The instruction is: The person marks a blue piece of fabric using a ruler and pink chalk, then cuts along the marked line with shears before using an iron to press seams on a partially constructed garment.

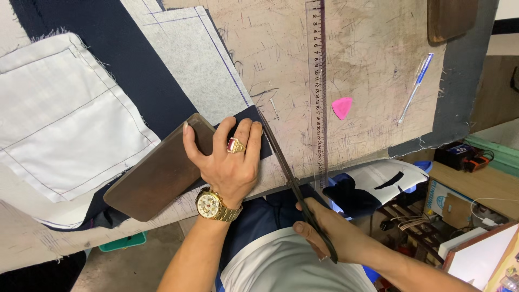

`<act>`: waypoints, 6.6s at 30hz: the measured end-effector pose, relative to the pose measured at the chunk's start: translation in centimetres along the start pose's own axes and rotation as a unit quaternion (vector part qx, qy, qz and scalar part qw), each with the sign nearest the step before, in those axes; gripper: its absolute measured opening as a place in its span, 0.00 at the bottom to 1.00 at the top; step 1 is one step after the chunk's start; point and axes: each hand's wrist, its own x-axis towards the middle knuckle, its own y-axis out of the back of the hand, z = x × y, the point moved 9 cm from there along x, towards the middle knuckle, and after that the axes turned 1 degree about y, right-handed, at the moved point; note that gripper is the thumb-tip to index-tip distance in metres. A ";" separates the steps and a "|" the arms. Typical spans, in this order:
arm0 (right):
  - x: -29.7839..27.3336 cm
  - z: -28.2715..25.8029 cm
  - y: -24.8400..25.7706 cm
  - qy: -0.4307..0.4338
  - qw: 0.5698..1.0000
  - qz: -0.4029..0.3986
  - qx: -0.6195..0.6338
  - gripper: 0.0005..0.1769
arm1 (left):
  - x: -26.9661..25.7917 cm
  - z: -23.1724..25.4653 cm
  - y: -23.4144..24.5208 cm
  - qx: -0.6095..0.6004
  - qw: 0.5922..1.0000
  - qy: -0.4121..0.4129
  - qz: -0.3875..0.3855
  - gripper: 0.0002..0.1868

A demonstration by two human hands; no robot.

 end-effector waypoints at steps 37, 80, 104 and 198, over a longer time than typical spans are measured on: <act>-0.6 0.0 0.1 -0.022 0.999 -0.008 -0.031 0.35 | 0.1 0.0 0.1 -0.006 1.000 -0.004 0.007 0.06; 3.6 -15.3 4.2 0.256 0.963 0.023 0.077 0.20 | -2.4 -1.2 -1.3 -0.108 0.992 0.059 0.028 0.07; 3.8 -14.7 4.4 0.238 0.967 0.056 0.067 0.16 | -2.2 -1.1 -1.4 -0.107 0.993 0.055 0.020 0.17; -1.1 -5.1 22.6 0.198 0.857 0.401 -0.258 0.37 | -14.2 -25.1 16.4 0.170 0.952 0.252 -0.039 0.33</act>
